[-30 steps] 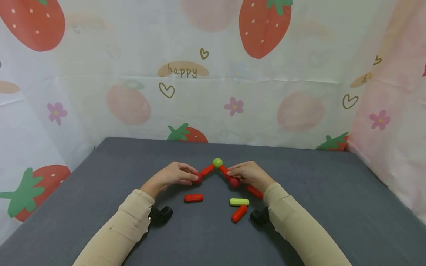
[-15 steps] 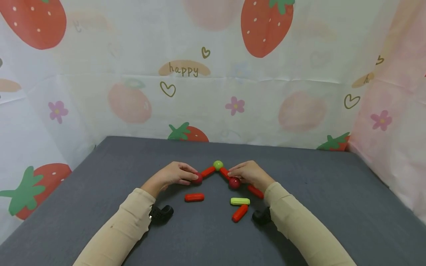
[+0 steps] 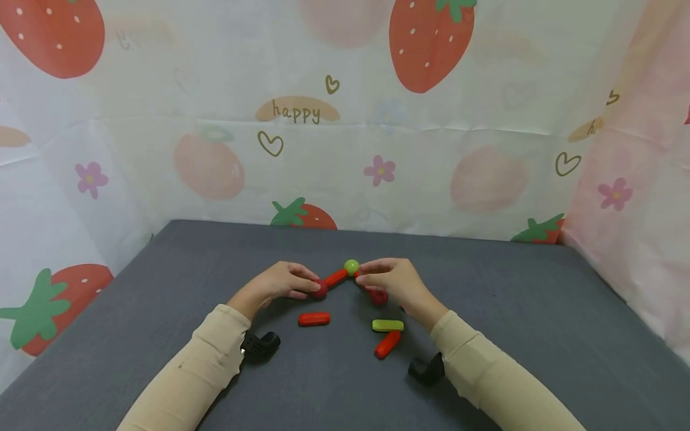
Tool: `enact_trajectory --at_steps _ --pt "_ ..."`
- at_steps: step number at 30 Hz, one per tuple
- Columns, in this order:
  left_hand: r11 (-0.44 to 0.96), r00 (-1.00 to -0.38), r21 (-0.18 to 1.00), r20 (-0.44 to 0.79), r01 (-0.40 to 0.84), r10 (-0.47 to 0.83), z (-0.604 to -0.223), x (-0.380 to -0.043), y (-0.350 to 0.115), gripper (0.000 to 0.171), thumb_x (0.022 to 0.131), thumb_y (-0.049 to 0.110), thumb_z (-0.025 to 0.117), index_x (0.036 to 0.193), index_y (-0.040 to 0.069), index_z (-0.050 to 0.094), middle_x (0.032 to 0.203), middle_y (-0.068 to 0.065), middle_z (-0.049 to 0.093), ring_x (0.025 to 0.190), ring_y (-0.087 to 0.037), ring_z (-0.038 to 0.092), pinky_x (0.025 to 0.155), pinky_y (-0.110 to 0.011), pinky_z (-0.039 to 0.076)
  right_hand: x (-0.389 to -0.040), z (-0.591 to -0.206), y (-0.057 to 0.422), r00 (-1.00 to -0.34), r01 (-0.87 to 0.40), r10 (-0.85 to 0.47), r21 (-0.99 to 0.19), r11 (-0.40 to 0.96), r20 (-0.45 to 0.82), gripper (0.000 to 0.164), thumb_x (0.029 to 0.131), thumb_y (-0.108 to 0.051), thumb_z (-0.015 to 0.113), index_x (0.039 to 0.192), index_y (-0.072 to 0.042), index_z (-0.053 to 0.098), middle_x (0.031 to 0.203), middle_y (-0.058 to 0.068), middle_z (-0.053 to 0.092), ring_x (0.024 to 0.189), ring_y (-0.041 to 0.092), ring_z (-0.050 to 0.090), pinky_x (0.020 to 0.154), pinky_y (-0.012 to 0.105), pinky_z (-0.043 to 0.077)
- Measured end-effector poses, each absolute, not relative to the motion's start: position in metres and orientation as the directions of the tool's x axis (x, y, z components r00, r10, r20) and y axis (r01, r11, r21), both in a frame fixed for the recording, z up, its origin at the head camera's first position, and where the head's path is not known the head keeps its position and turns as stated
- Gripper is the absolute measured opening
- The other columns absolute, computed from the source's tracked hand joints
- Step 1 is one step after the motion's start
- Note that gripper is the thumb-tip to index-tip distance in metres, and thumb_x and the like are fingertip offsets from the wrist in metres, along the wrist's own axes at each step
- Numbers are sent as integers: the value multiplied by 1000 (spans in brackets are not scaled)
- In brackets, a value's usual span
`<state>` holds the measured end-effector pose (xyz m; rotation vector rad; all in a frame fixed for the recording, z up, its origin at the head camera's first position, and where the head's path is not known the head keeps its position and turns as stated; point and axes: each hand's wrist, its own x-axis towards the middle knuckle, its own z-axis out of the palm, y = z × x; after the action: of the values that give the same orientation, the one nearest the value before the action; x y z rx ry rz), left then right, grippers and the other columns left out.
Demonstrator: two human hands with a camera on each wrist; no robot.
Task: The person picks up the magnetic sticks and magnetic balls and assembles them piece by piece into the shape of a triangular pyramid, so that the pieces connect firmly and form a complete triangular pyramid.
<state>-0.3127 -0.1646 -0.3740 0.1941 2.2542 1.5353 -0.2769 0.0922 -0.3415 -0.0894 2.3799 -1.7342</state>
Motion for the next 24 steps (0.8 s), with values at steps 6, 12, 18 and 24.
enact_trajectory --at_steps 6,12,18,24 --pt "390 -913 913 -255 -118 320 -374 -313 -163 38 91 18 73 123 0 66 125 -16 66 99 -13 69 92 -33 59 -269 -344 78 -942 130 -269 -956 262 -202 36 89 -12 74 122 3 68 122 14 70 102 19 72 102 41 54" --pt "399 -912 911 -249 -106 326 -374 -312 -162 39 91 18 74 124 0 66 127 -17 65 101 -14 69 92 -33 59 -265 -354 68 -921 142 -306 -939 313 -241 34 87 -10 77 119 1 71 111 10 74 93 14 72 93 36 59" --pt "402 -914 911 -242 -97 327 -374 -312 -163 39 90 18 73 124 0 66 127 -17 65 100 -14 69 92 -33 59 -263 -359 57 -898 167 -344 -935 313 -275 36 84 -5 78 119 2 71 114 15 73 86 11 71 87 33 61" --pt "403 -908 911 -238 -86 344 -374 -311 -162 41 91 19 73 126 -1 65 128 -18 64 103 -16 69 94 -35 58 -263 -361 49 -896 211 -318 -927 310 -310 34 81 0 79 114 4 72 115 16 73 78 8 69 82 31 62"
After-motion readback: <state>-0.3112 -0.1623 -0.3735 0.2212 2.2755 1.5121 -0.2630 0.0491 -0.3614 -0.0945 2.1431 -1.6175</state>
